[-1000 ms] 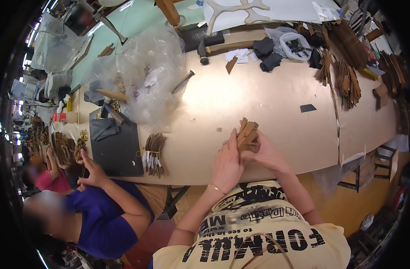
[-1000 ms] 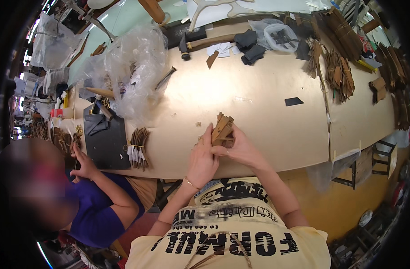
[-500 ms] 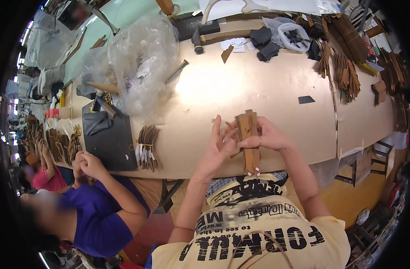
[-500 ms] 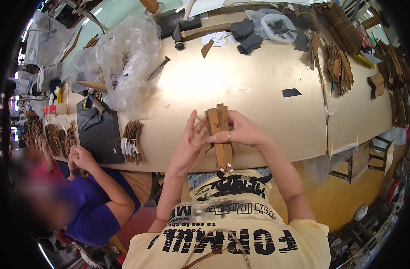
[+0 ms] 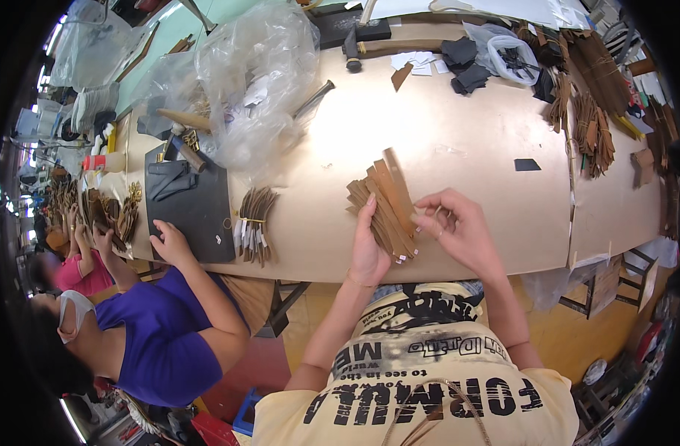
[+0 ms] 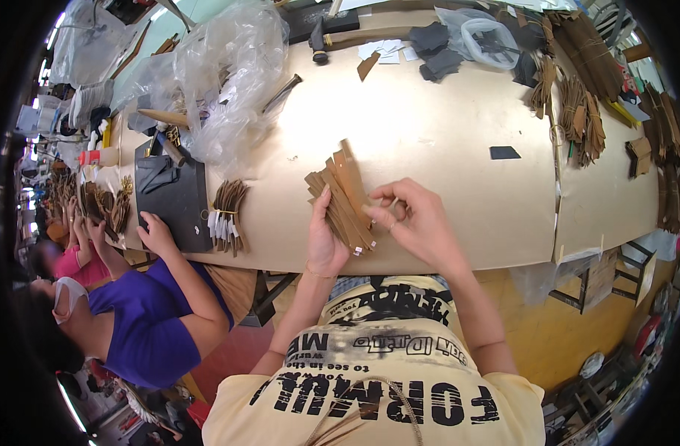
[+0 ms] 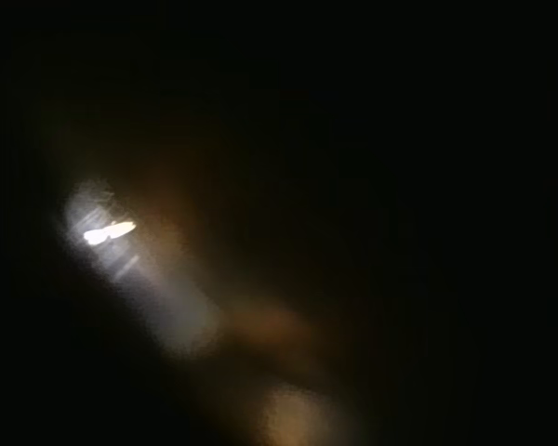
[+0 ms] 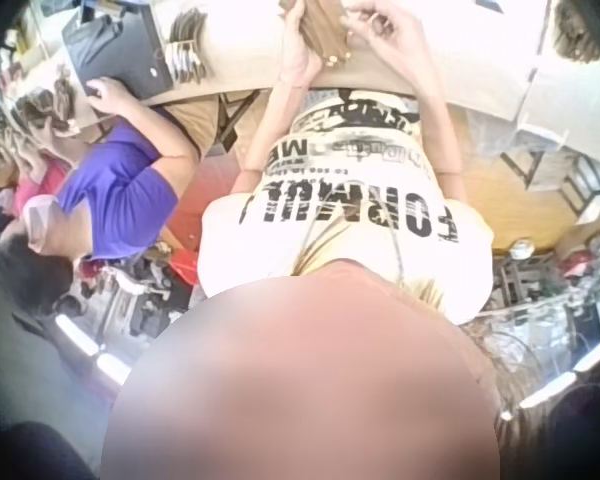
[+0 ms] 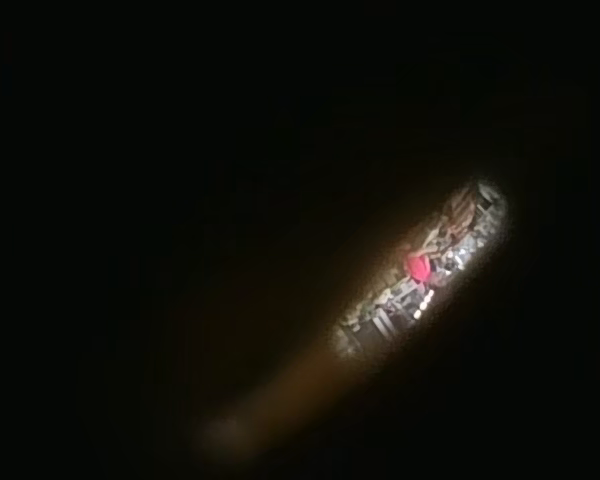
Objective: The person sorts and arranges small leather strips and black leather pieces on a worktable. They separate bundles, lay out individual strips in rows, and handle black pieces, organizing them into groups.
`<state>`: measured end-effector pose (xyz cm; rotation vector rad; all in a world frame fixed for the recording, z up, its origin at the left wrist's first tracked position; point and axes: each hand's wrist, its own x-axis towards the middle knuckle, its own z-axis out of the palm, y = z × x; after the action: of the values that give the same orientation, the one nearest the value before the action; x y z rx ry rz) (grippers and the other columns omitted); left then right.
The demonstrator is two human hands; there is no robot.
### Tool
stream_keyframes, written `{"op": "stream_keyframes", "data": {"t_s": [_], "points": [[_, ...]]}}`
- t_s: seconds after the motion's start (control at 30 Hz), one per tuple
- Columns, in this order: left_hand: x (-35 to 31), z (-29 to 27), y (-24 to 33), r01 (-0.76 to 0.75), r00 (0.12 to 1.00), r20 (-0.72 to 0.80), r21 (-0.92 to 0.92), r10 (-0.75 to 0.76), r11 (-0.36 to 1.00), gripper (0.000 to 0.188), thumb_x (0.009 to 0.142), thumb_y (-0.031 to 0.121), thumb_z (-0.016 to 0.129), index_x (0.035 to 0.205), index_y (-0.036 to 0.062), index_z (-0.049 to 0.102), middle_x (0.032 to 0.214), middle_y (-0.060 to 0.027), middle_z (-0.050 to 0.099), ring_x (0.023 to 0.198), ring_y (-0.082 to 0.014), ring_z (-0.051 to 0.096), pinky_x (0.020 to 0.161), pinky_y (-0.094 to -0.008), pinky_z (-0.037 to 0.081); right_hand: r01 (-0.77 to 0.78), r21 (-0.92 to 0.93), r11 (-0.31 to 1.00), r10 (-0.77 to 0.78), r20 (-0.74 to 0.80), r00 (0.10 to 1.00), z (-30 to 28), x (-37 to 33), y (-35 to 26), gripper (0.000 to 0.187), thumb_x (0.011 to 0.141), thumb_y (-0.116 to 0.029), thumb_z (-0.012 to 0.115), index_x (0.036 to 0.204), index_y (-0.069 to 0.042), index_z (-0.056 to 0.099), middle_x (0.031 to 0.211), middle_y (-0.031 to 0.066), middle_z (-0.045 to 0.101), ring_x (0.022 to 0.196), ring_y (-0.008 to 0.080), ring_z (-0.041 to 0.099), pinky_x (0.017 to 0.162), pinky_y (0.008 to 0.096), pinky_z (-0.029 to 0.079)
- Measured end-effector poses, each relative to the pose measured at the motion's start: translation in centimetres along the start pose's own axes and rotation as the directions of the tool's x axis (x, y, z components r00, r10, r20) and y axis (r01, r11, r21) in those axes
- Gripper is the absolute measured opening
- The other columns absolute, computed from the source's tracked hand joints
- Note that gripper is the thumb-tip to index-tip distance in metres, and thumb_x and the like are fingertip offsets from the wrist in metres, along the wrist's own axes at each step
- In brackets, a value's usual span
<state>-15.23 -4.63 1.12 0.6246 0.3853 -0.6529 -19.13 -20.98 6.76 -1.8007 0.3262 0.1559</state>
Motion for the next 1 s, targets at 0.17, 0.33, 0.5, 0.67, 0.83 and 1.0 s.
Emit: {"op": "stream_keyframes", "data": {"t_s": [0.17, 0.33, 0.5, 0.67, 0.83, 1.0], "points": [[0.3, 0.0, -0.3, -0.017, 0.999, 0.033, 0.132, 0.012, 0.991, 0.042, 0.104, 0.035, 0.042, 0.133, 0.0057, 0.05, 0.114, -0.007, 0.062, 0.104, -0.0157, 0.062, 0.093, -0.0344, 0.051, 0.088, 0.205, 0.975, -0.071, -0.087, 0.994, 1.4, -1.5, 1.1, 0.022, 0.084, -0.009, 0.076, 0.102, 0.0, 0.067, 0.083, -0.0011, 0.058, 0.072, 0.0058, 0.048, 0.066, 0.0217, 0.04], [-0.3, 1.0, -0.2, -0.058, 0.998, 0.039, 0.106, 0.054, 0.993, 0.031, 0.1, 0.024, 0.055, 0.125, 0.0045, 0.054, 0.108, -0.0051, 0.064, 0.098, -0.0123, 0.062, 0.085, -0.0303, 0.053, 0.132, 0.141, 0.981, -0.127, -0.045, 0.991, 0.8, -1.3, 1.7, 0.019, 0.085, -0.008, 0.074, 0.102, 0.0, 0.068, 0.087, -0.0004, 0.061, 0.077, 0.0058, 0.052, 0.069, 0.0218, 0.043], [-1.4, 2.0, 0.2, -0.105, 0.994, -0.017, 0.219, 0.111, 0.97, 0.028, 0.092, 0.01, 0.068, 0.118, 0.0034, 0.058, 0.105, -0.0039, 0.065, 0.092, -0.0105, 0.063, 0.081, -0.0273, 0.054, -0.067, 0.4, 0.914, 0.057, 0.037, 0.998, 0.0, -1.2, 1.4, 0.02, 0.087, -0.006, 0.072, 0.104, 0.003, 0.07, 0.091, 0.0036, 0.068, 0.078, 0.0082, 0.058, 0.071, 0.0231, 0.048], [-1.8, 2.5, 0.5, -0.122, 0.987, -0.065, 0.29, 0.146, 0.949, 0.028, 0.09, 0.005, 0.07, 0.115, 0.0028, 0.058, 0.103, -0.0032, 0.065, 0.09, -0.0105, 0.063, 0.079, -0.0259, 0.053, -0.211, 0.449, 0.868, 0.187, 0.099, 0.977, -0.8, -1.5, 0.6, 0.02, 0.088, -0.005, 0.07, 0.106, 0.004, 0.071, 0.085, 0.0055, 0.07, 0.073, 0.0086, 0.06, 0.067, 0.0227, 0.048], [-2.0, 2.8, 0.7, -0.131, 0.986, -0.058, 0.317, 0.157, 0.939, 0.025, 0.09, 0.005, 0.069, 0.113, 0.003, 0.058, 0.103, -0.0026, 0.064, 0.091, -0.0102, 0.062, 0.08, -0.0262, 0.053, -0.159, 0.471, 0.868, 0.153, 0.051, 0.987, -0.9, -1.5, 0.1, 0.02, 0.089, -0.007, 0.068, 0.106, 0.004, 0.071, 0.086, 0.006, 0.07, 0.072, 0.0085, 0.059, 0.066, 0.0229, 0.048], [-1.9, 2.6, 0.8, -0.119, 0.983, -0.094, 0.311, 0.155, 0.943, 0.026, 0.09, 0.005, 0.069, 0.113, 0.0032, 0.058, 0.103, -0.0025, 0.063, 0.092, -0.0099, 0.061, 0.082, -0.027, 0.052, 0.304, -0.059, 0.951, -0.309, -0.222, 0.925, -3.2, -4.0, -2.5, 0.015, 0.086, 0.001, 0.066, 0.1, 0.001, 0.07, 0.086, 0.0069, 0.068, 0.076, 0.0146, 0.061, 0.068, 0.0273, 0.048]]}}
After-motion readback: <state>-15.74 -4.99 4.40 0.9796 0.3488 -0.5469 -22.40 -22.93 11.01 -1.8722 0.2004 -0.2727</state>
